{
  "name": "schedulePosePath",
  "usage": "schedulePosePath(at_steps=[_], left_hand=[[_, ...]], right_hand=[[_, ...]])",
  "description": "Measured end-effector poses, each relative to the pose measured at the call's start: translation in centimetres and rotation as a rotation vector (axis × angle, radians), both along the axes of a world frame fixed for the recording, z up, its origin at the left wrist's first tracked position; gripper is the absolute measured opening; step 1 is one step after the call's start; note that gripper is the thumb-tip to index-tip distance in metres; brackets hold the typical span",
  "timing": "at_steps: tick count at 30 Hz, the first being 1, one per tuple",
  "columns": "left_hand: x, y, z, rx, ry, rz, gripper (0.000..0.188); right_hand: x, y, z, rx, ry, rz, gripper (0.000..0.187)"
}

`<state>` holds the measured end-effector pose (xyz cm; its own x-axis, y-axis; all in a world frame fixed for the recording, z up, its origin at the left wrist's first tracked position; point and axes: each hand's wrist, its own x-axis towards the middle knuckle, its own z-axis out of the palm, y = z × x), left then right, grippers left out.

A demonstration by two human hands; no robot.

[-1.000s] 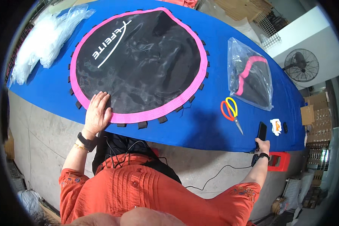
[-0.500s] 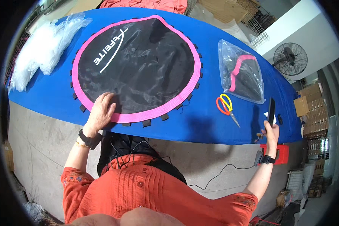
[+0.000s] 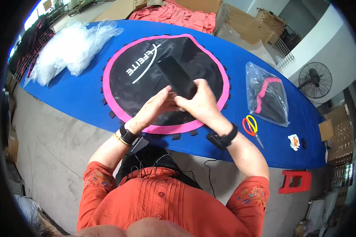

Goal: Inspecting a trampoline mat for defects and trimming loose threads with scissors.

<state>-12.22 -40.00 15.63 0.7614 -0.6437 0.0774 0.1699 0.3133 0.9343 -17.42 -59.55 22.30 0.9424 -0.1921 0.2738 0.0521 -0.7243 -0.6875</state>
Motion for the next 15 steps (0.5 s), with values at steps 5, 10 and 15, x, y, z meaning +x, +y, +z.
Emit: schedulePosePath(at_steps=[5,10,15], left_hand=[[1.4,2.6,-1.9,-0.187,0.196,-0.073,0.071],[0.5,2.7,-0.1,-0.35,0.417,-0.04,0.072],[2.6,3.3,-3.3,-0.445,0.285,-0.345,0.072]], right_hand=[[1.0,6.2,0.8,-0.026,0.182,0.055,0.091],[1.6,6.7,-1.5,-0.159,0.045,0.023,0.092],[0.7,6.2,-0.9,-0.112,0.065,0.087,0.096]])
